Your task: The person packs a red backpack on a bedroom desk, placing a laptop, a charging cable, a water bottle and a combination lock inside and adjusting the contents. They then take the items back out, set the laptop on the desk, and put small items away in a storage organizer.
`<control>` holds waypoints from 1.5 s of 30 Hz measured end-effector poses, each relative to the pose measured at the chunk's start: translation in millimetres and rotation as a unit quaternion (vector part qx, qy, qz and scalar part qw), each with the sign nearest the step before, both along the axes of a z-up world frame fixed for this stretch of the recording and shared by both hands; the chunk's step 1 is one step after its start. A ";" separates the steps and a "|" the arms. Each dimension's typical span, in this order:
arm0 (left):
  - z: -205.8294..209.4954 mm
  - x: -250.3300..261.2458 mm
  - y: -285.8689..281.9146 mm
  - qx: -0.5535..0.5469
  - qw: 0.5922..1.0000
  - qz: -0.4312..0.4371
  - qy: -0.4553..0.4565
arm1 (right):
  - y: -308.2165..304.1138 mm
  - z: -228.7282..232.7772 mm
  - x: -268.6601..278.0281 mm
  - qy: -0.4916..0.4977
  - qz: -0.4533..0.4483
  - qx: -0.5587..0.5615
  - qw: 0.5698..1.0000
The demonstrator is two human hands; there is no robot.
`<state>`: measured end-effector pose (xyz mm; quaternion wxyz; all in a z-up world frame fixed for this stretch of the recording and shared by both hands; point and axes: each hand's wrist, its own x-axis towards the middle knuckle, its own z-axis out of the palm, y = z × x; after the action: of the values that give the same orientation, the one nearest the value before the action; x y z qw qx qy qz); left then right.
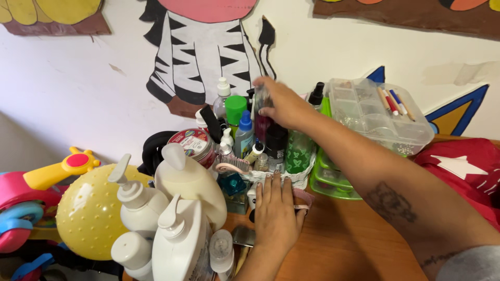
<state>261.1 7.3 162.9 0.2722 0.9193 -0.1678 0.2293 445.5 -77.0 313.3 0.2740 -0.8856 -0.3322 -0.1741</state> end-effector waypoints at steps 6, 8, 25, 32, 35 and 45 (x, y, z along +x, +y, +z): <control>1.1 0.6 -1.0 0.007 1.000 0.002 0.017 | 7.6 0.5 12.0 0.030 -0.071 -0.046 0.996; 0.9 -2.1 -1.2 0.011 1.000 0.002 0.012 | 7.2 -1.8 10.0 0.027 -0.072 -0.041 0.996; 1.5 -1.4 -1.1 0.018 1.000 0.002 0.021 | 5.4 -13.4 37.1 0.045 -0.082 -0.028 0.995; 2.7 -2.2 1.2 0.018 0.999 -0.012 0.041 | -0.6 -0.3 19.6 0.038 -0.025 -0.033 0.998; 2.2 -1.2 1.6 0.022 0.999 -0.013 0.043 | -6.6 -2.8 11.5 0.008 0.050 -0.055 0.997; 2.4 -3.1 1.3 0.036 0.999 -0.011 0.033 | -8.0 -18.0 25.6 0.107 -0.028 -0.119 0.987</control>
<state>257.9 8.7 165.3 0.2468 0.9337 -0.1772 0.1896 471.0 -84.9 295.3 0.1954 -0.9344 -0.2943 -0.0454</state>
